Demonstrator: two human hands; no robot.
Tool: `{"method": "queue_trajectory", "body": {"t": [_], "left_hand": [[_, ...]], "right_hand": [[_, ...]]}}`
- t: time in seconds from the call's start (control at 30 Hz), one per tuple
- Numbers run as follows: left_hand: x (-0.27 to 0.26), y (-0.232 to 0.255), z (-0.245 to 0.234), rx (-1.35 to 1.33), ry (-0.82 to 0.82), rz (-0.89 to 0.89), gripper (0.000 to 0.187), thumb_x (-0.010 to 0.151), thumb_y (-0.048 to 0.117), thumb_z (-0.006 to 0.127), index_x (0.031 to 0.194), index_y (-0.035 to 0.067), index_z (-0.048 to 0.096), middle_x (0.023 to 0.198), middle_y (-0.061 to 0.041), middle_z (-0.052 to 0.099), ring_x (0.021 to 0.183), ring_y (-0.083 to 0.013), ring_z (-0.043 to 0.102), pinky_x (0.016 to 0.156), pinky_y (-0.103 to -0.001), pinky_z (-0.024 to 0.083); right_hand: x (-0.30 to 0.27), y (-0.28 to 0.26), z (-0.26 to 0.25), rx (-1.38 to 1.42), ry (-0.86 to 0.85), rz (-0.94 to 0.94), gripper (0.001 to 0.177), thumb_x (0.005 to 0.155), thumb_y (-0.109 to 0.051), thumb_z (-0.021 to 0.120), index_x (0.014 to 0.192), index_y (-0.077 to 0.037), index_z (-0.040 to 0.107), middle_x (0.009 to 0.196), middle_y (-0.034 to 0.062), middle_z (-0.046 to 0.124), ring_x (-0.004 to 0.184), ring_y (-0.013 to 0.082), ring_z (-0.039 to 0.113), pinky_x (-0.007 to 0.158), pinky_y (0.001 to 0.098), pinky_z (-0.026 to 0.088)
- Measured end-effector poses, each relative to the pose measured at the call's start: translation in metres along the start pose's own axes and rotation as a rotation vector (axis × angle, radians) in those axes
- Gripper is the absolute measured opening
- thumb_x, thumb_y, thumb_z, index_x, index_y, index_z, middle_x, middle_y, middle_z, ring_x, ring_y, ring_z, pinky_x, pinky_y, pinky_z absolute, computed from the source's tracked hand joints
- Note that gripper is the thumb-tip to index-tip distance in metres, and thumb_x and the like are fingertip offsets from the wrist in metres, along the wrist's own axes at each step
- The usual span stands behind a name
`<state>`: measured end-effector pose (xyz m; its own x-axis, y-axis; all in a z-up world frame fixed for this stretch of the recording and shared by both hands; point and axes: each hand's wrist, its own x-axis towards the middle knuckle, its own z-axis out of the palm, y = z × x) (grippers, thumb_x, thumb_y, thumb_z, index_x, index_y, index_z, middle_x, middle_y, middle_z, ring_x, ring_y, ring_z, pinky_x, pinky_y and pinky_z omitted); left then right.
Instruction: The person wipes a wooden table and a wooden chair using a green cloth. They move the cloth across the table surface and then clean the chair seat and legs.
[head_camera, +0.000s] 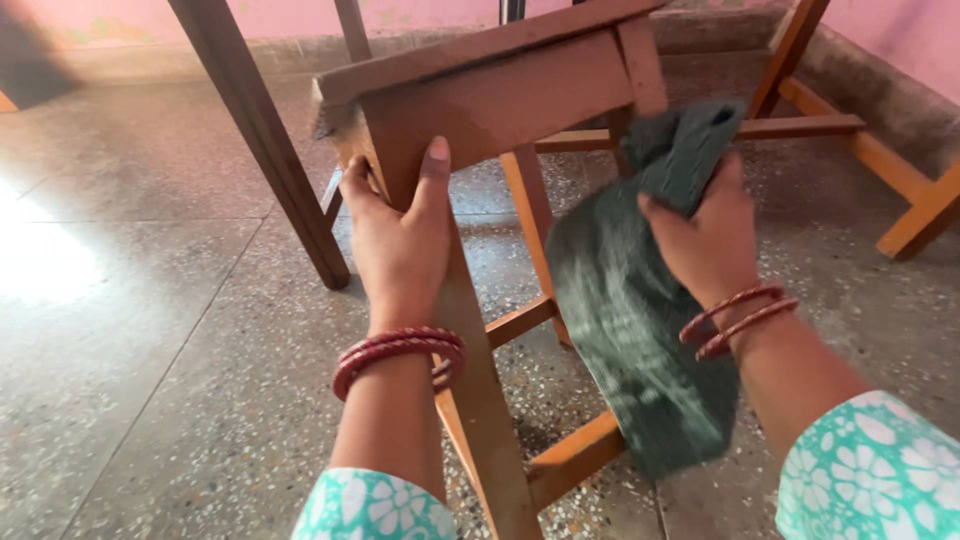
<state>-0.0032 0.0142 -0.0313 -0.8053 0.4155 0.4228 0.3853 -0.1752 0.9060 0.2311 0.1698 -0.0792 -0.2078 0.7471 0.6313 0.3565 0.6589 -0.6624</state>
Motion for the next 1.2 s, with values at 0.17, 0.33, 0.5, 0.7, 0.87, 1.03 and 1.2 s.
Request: {"method": "queue_trajectory", "body": {"t": [0.17, 0.33, 0.5, 0.7, 0.87, 1.03, 1.2], "left_hand": [[-0.002, -0.007, 0.000, -0.019, -0.028, -0.067, 0.101, 0.091, 0.076, 0.043, 0.155, -0.002, 0.034, 0.152, -0.024, 0.050, 0.143, -0.0339, 0.046, 0.116, -0.039, 0.034], [0.013, -0.008, -0.015, -0.409, -0.317, -0.024, 0.109, 0.093, 0.084, 0.032, 0.166, 0.005, 0.015, 0.167, -0.016, 0.025, 0.151, -0.0296, 0.026, 0.114, -0.038, 0.025], [0.014, -0.006, -0.032, -0.689, -0.439, -0.350, 0.109, 0.081, 0.081, 0.034, 0.161, 0.010, 0.014, 0.149, -0.017, 0.056, 0.125, -0.0283, 0.064, 0.101, -0.038, 0.055], [0.023, -0.014, -0.037, -0.717, -0.523, -0.347, 0.110, 0.093, 0.082, 0.046, 0.157, -0.007, 0.051, 0.112, -0.019, 0.061, 0.093, -0.0257, 0.062, 0.076, -0.040, 0.055], [0.028, -0.024, -0.023, -0.353, -0.355, -0.135, 0.091, 0.081, 0.046, 0.080, 0.150, 0.005, 0.036, 0.126, -0.010, 0.066, 0.110, -0.0188, 0.069, 0.091, -0.033, 0.058], [0.020, -0.020, -0.006, -0.107, -0.131, -0.016, 0.090, 0.065, 0.010, 0.089, 0.140, 0.000, 0.039, 0.123, -0.012, 0.068, 0.108, -0.0214, 0.071, 0.094, -0.032, 0.057], [0.000, -0.003, -0.003, 0.230, 0.022, -0.068, 0.064, 0.062, 0.008, 0.087, 0.120, 0.003, 0.059, 0.106, -0.010, 0.072, 0.094, -0.0225, 0.071, 0.087, -0.035, 0.057]], "right_hand": [[0.025, -0.067, -0.009, 0.669, -0.098, -0.111, 0.057, 0.100, -0.016, 0.076, 0.146, 0.000, 0.047, 0.137, 0.0147, 0.064, 0.126, 0.0324, 0.065, 0.108, 0.0458, 0.055], [-0.012, -0.140, 0.013, 0.332, -0.284, 0.417, 0.076, 0.089, -0.044, 0.076, 0.151, -0.014, 0.043, 0.128, 0.0022, 0.067, 0.119, 0.0244, 0.066, 0.105, 0.0430, 0.048], [-0.065, -0.170, 0.083, 0.423, -0.392, -0.110, 0.079, 0.088, -0.027, 0.075, 0.147, 0.002, 0.031, 0.134, 0.0208, 0.058, 0.127, 0.0339, 0.062, 0.105, 0.0438, 0.050], [-0.084, -0.163, 0.071, 0.021, -0.710, -0.133, 0.090, 0.079, -0.030, 0.082, 0.143, 0.003, 0.029, 0.129, 0.0259, 0.050, 0.113, 0.0405, 0.061, 0.092, 0.0461, 0.054], [-0.082, -0.161, 0.052, -0.220, -1.005, -0.119, 0.090, 0.076, -0.021, 0.076, 0.151, -0.007, 0.028, 0.121, 0.0217, 0.056, 0.103, 0.0402, 0.065, 0.088, 0.0483, 0.055], [-0.025, -0.123, 0.009, -0.184, -0.780, -0.035, 0.065, 0.068, -0.019, 0.075, 0.129, -0.022, 0.054, 0.092, 0.0129, 0.076, 0.078, 0.0287, 0.078, 0.070, 0.0440, 0.060], [0.042, -0.067, -0.065, -0.592, 0.049, -0.452, 0.045, 0.092, -0.008, 0.079, 0.126, 0.001, 0.052, 0.112, 0.0238, 0.067, 0.105, 0.0378, 0.071, 0.094, 0.0411, 0.057]]}}
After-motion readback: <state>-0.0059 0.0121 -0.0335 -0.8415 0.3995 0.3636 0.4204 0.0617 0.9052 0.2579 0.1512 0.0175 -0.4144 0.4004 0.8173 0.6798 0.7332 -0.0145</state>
